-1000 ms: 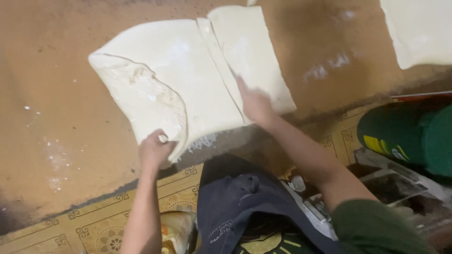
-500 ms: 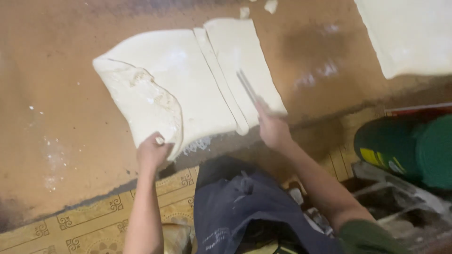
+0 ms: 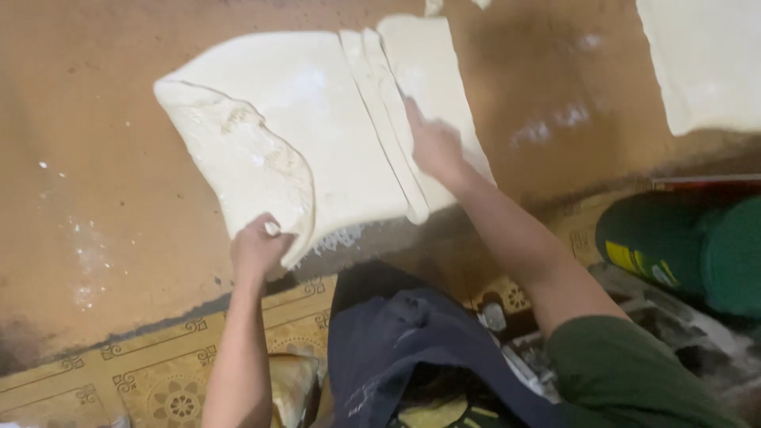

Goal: Cutting and dividing large sheets of dough into small uniform pieces on a floured workbench

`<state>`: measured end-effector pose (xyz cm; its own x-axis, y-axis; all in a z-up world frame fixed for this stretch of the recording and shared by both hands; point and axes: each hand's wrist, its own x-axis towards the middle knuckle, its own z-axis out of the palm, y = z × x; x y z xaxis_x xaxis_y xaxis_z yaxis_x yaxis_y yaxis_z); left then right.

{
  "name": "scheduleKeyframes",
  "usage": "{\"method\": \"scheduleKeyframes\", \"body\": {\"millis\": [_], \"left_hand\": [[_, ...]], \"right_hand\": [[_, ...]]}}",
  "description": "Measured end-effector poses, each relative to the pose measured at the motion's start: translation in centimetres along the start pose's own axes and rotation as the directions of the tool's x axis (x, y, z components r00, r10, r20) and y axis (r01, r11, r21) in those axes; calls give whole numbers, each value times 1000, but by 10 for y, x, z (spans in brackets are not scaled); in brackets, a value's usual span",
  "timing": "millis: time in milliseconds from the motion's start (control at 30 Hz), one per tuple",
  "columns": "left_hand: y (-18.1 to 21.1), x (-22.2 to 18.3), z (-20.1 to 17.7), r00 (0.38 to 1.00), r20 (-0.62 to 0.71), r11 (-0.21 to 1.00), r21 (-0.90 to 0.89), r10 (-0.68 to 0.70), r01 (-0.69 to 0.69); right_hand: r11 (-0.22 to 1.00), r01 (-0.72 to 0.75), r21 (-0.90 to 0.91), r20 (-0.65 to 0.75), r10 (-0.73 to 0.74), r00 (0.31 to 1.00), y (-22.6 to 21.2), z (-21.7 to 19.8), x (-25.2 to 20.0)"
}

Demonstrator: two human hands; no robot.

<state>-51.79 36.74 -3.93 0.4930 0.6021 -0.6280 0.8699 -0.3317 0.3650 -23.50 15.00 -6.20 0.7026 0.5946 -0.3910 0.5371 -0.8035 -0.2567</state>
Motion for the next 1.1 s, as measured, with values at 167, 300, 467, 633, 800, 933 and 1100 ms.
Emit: {"method": "scheduleKeyframes", "body": {"millis": [167, 300, 467, 633, 800, 933, 1100], "left_hand": [[-14, -1, 18, 997, -67, 999, 12, 39, -38], [-13, -3, 13, 994, -91, 997, 58, 54, -48], [-8, -13, 14, 998, -59, 999, 19, 34, -33], [-6, 5, 6, 999, 5, 999, -29, -39, 39], [2, 12, -5, 993, 51, 993, -48, -103, 105], [-15, 26, 4, 995, 73, 998, 0, -69, 69], [-10, 14, 10, 999, 4, 998, -53, -32, 32]], "right_hand": [[865, -434, 251, 405, 313, 859, -3, -42, -206], [994, -91, 59, 515, 48, 856, 73, 21, -310], [979, -119, 166, 116, 100, 988, 83, 46, -238], [986, -69, 149, -40, 76, 996, 34, -13, -4], [999, -1, -45, -214, -9, 977, 4, -15, 165], [999, -3, -53, -198, -7, 980, 19, -4, 114], [1000, -21, 17, 19, 21, 1000, 39, -2, -84]]}}
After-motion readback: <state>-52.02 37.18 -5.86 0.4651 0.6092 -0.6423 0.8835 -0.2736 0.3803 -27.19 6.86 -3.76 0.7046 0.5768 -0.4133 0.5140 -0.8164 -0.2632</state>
